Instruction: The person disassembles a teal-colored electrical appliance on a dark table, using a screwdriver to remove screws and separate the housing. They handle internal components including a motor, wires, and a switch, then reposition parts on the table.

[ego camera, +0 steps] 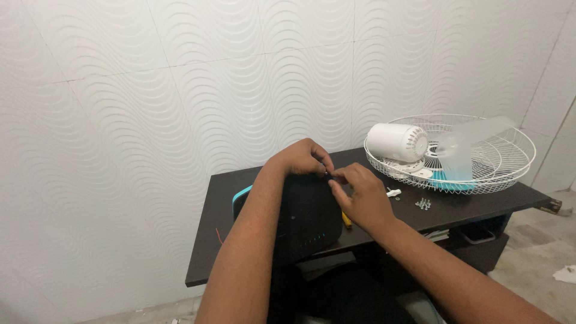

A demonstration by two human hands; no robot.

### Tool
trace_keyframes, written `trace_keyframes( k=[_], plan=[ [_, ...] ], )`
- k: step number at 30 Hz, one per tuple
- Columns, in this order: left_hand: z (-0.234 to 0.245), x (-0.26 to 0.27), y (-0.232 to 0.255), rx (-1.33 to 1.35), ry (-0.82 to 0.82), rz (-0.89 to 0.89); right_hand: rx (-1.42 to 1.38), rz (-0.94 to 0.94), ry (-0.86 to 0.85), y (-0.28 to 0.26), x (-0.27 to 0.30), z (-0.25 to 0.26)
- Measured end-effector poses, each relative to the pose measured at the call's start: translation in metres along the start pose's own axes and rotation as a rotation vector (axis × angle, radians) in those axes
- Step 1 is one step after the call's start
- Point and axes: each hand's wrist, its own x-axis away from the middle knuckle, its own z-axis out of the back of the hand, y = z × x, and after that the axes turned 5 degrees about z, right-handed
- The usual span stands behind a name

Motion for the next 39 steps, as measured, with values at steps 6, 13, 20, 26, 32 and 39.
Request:
trace_keyframes(
  k=[6, 13, 20, 26, 32, 39],
  plan=[
    [0.002, 0.005, 0.009, 0.031, 0.059, 0.064, 0.002, -0.055, -0.026, -0.004, -0.015, -0.007],
    [0.000, 0.001, 0.006, 0.032, 0.044, 0.112, 0.022, -0.052, -0.081, -0.005, -0.018, -0.006],
    [-0.002, 0.000, 0.000, 0.084, 0.106, 0.107, -0.045, -0.022, -0.015, -0.007, -0.023, -0.003],
    [-0.001, 0.004, 0.001, 0.034, 0.115, 0.058, -0.085, -0.078, 0.020, -0.009, -0.001, 0.016],
    [-0.001, 0.001, 0.000, 0.018, 0.104, 0.076, 0.076, -0.286, -0.070, 0.015, 0.050, 0.055],
    [0.001, 0.004, 0.004, -0.003, 0.107, 0.088, 0.164, -0.417, -0.030, 0.070, 0.096, 0.100]
  ],
)
